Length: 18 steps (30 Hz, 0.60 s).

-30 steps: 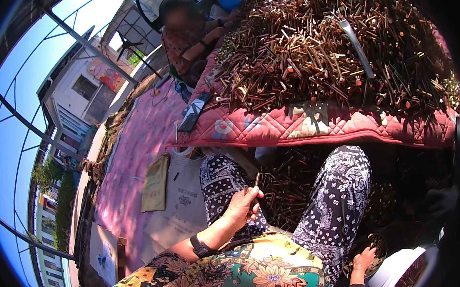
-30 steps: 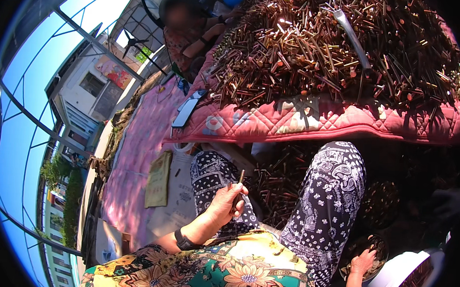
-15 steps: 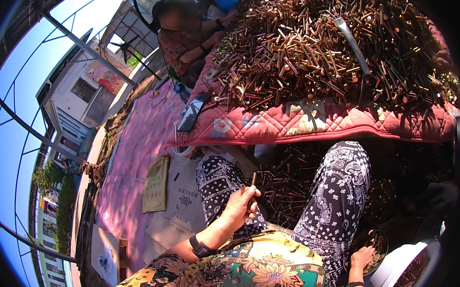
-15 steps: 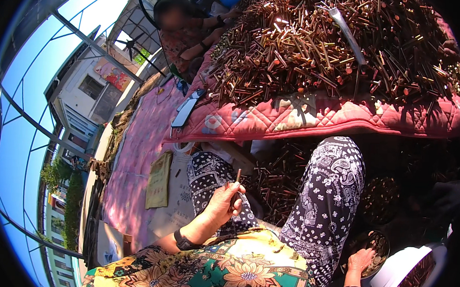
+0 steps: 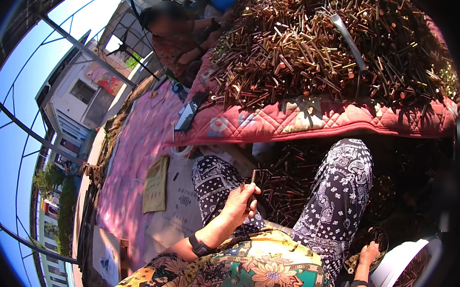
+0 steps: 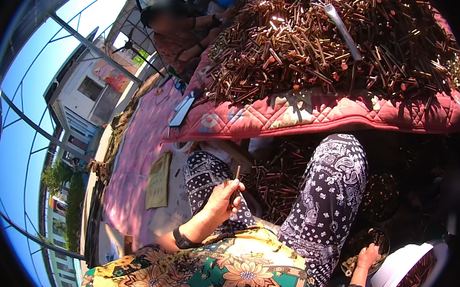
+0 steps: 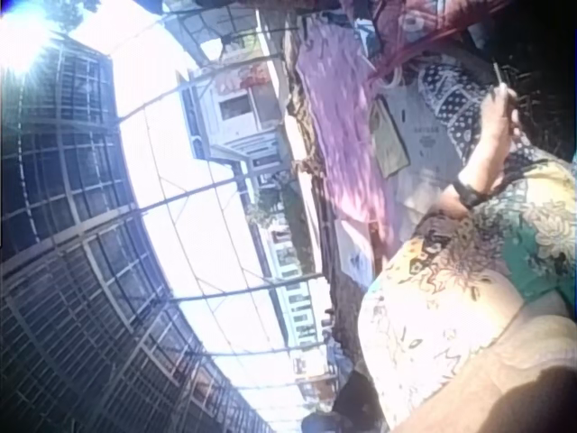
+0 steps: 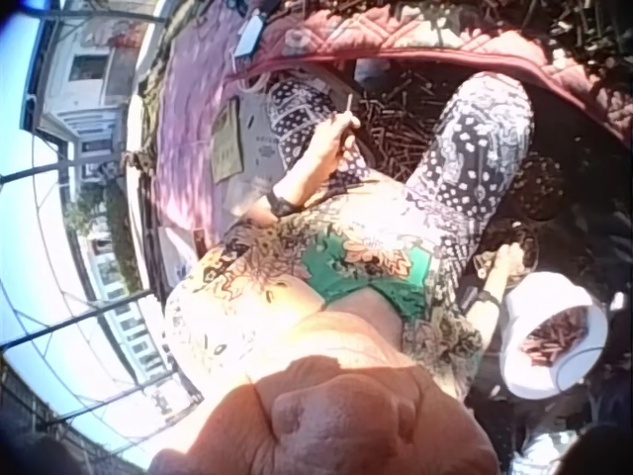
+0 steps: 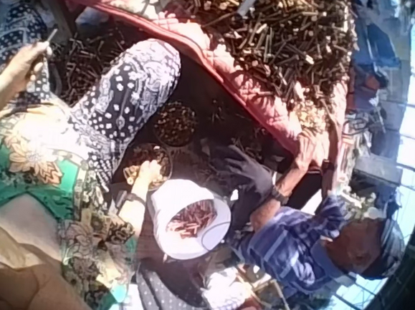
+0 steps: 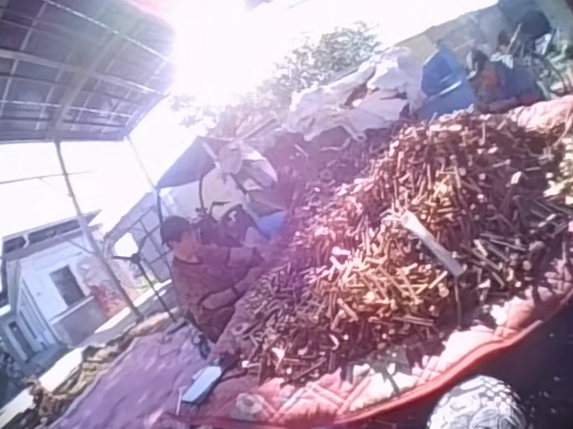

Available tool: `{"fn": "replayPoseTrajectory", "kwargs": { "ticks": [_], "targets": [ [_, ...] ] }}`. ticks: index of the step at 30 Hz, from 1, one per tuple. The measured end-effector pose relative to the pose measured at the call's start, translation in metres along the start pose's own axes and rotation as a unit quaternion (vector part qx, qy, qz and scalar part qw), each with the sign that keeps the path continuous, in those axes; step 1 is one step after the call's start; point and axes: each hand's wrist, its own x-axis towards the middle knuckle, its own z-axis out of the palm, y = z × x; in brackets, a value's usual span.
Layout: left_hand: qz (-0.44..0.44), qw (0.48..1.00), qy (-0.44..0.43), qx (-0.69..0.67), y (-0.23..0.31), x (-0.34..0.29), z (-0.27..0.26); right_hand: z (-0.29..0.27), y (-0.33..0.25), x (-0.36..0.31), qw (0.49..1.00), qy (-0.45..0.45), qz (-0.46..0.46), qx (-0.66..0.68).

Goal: The person is manually assembling small metal tubes with circular washers or components, sorting through a large pile on a mat.

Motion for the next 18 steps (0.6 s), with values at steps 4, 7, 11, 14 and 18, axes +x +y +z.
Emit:
{"fn": "replayPoseTrajectory", "kwargs": {
  "ticks": [4, 7, 11, 14, 18],
  "targets": [
    [0.006, 1.000, -0.010, -0.004, 0.005, 0.003, 0.005, -0.016, -0.006, 0.000, 0.997, 0.024, 0.063, 0.035],
    [0.032, 0.999, -0.006, 0.017, 0.015, 0.002, 0.009, -0.023, -0.014, 0.002, 0.988, 0.062, 0.102, 0.100],
    [0.059, 0.997, -0.052, 0.012, 0.024, 0.015, 0.023, -0.011, 0.015, -0.015, 0.956, 0.082, 0.212, 0.187],
    [0.056, 0.997, -0.043, 0.019, 0.028, 0.019, 0.020, -0.031, -0.026, -0.004, 0.818, 0.082, 0.393, 0.412],
    [0.043, 0.996, -0.079, -0.003, 0.035, 0.034, 0.018, -0.085, -0.050, 0.005, 0.731, 0.136, 0.440, 0.504]
  ]
}}
